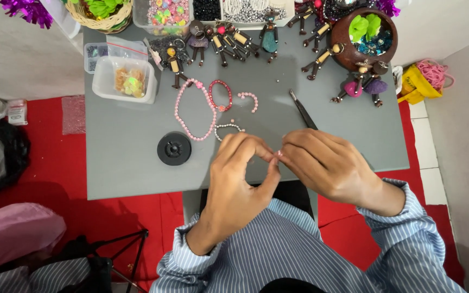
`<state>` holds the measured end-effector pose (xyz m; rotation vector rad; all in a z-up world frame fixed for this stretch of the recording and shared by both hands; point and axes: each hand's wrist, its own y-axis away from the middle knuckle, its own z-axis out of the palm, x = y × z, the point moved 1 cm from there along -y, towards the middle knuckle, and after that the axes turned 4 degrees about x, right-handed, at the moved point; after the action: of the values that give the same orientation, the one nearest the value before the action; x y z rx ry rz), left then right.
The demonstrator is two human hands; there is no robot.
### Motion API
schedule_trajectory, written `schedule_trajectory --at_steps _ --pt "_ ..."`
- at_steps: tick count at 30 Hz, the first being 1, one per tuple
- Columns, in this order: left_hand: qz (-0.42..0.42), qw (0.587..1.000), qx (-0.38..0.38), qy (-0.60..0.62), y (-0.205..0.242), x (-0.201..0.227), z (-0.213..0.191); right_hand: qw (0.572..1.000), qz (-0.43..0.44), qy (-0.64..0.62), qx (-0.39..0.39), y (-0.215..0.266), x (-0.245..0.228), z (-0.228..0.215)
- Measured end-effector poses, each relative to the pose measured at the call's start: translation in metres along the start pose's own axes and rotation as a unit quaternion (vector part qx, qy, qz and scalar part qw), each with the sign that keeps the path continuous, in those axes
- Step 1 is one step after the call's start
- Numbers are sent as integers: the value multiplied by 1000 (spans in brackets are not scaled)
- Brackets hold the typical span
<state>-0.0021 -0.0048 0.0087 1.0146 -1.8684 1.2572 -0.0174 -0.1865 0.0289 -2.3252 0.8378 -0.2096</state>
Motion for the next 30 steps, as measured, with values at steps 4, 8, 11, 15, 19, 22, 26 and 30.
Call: schedule_trajectory --at_steps 4,8,11,15,19,22,26,30 --pt "-16 999 -2 36 0 -10 2 1000 7 23 14 3 3 9" --pt "-24 996 3 88 -3 -14 4 999 11 34 25 2 6 9" --pt "-53 988 -7 146 -1 -21 9 999 30 14 11 6 7 7" --pt "-94 974 -30 202 0 -32 14 998 58 -10 1 1 6 -2" --pt "-105 970 -46 212 0 -39 17 995 86 -34 -44 3 14 -1" --pt "-102 971 -50 209 -1 -40 16 994 78 -22 -70 5 21 0" --pt "-108 971 -62 202 -3 -38 13 991 70 -30 -110 5 26 6" --pt "-113 970 -66 204 -3 -40 15 991 49 -11 -121 11 30 16"
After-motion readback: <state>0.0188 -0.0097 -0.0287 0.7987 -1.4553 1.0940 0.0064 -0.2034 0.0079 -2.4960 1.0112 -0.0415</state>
